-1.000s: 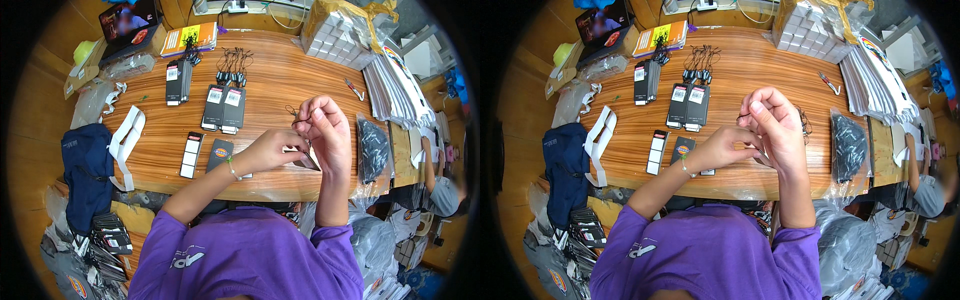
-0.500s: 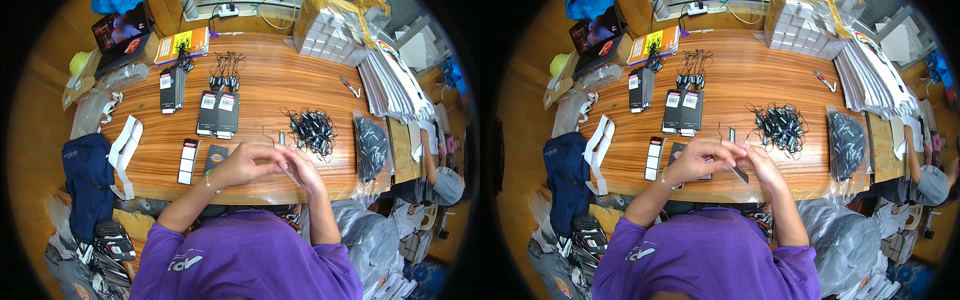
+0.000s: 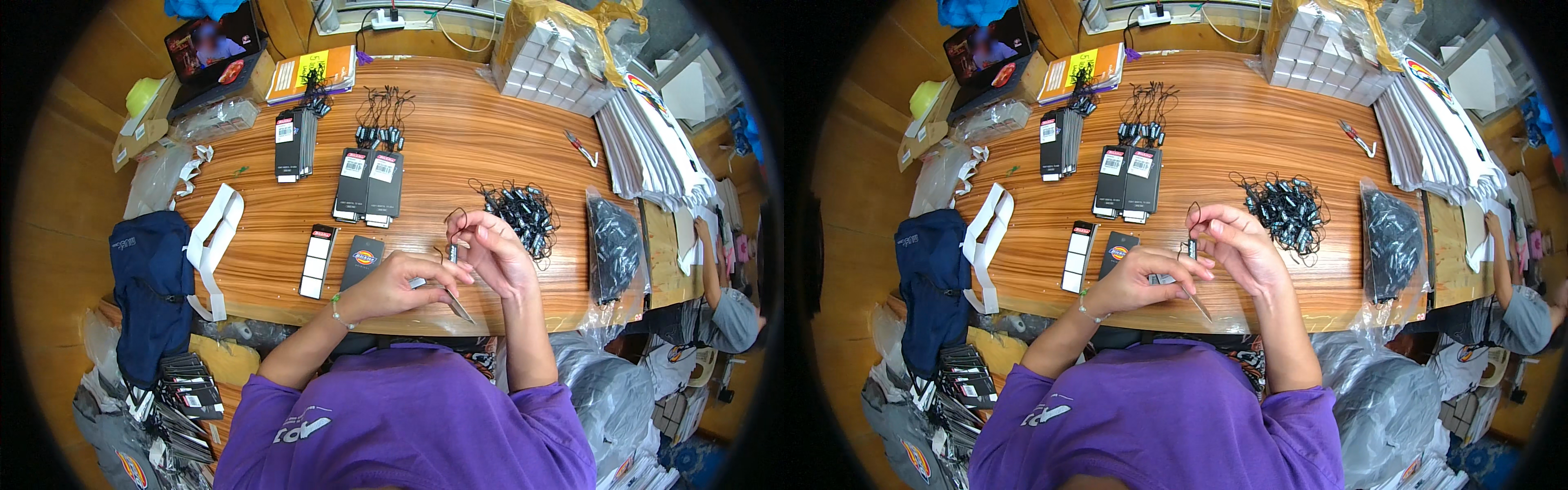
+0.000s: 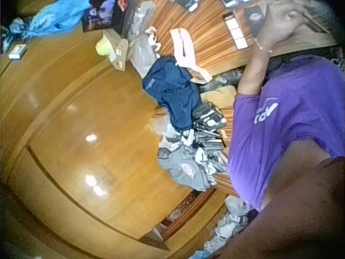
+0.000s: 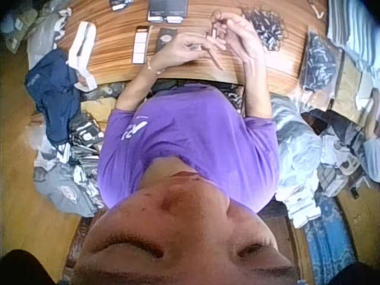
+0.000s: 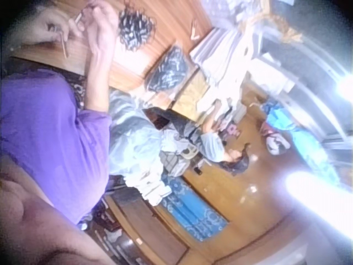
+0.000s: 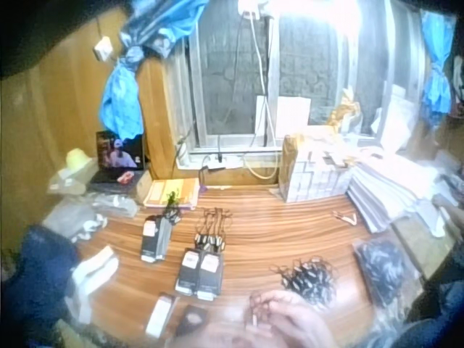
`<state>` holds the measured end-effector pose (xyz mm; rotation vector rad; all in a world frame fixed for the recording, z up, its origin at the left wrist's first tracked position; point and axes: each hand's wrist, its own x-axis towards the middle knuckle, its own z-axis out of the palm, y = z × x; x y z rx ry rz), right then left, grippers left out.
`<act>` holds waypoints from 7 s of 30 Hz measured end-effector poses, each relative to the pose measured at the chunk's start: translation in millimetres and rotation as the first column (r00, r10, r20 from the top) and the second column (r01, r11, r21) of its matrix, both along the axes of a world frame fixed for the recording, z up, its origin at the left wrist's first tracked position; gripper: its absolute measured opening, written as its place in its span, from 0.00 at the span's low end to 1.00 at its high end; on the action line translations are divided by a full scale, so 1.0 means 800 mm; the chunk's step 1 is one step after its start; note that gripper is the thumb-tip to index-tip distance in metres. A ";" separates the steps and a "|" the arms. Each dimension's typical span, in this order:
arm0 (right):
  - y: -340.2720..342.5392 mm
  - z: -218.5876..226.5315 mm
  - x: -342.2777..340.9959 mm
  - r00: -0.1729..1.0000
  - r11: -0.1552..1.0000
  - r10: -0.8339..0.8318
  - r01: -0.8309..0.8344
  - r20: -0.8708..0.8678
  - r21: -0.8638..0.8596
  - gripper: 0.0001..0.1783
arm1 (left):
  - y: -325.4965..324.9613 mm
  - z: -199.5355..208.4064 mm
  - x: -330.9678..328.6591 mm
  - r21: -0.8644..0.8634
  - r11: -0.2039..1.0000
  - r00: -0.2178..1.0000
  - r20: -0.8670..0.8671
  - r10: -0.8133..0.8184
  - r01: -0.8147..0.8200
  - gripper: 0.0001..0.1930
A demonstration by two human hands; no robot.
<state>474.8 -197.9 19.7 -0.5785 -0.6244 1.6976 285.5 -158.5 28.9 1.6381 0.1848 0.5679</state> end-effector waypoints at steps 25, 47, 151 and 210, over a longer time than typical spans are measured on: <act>-0.021 0.069 0.015 0.530 0.765 -0.644 0.471 0.552 0.439 0.03 | 0.016 0.010 0.010 -0.125 0.754 0.760 0.005 0.650 -0.645 0.05; -0.005 0.059 -0.053 -0.020 0.716 -0.687 0.149 0.726 0.682 0.03 | 0.014 0.022 0.011 0.020 0.721 0.721 0.051 0.691 -0.693 0.04; -0.001 0.037 -0.059 0.405 0.846 -0.533 0.223 0.743 0.485 0.15 | 0.018 0.042 -0.016 0.140 0.757 0.749 -0.114 0.653 -0.638 0.07; 0.019 0.057 -0.021 0.929 0.884 -0.369 0.358 -0.020 0.301 0.05 | 0.032 0.040 0.006 0.412 0.759 0.845 0.054 0.532 -0.505 0.13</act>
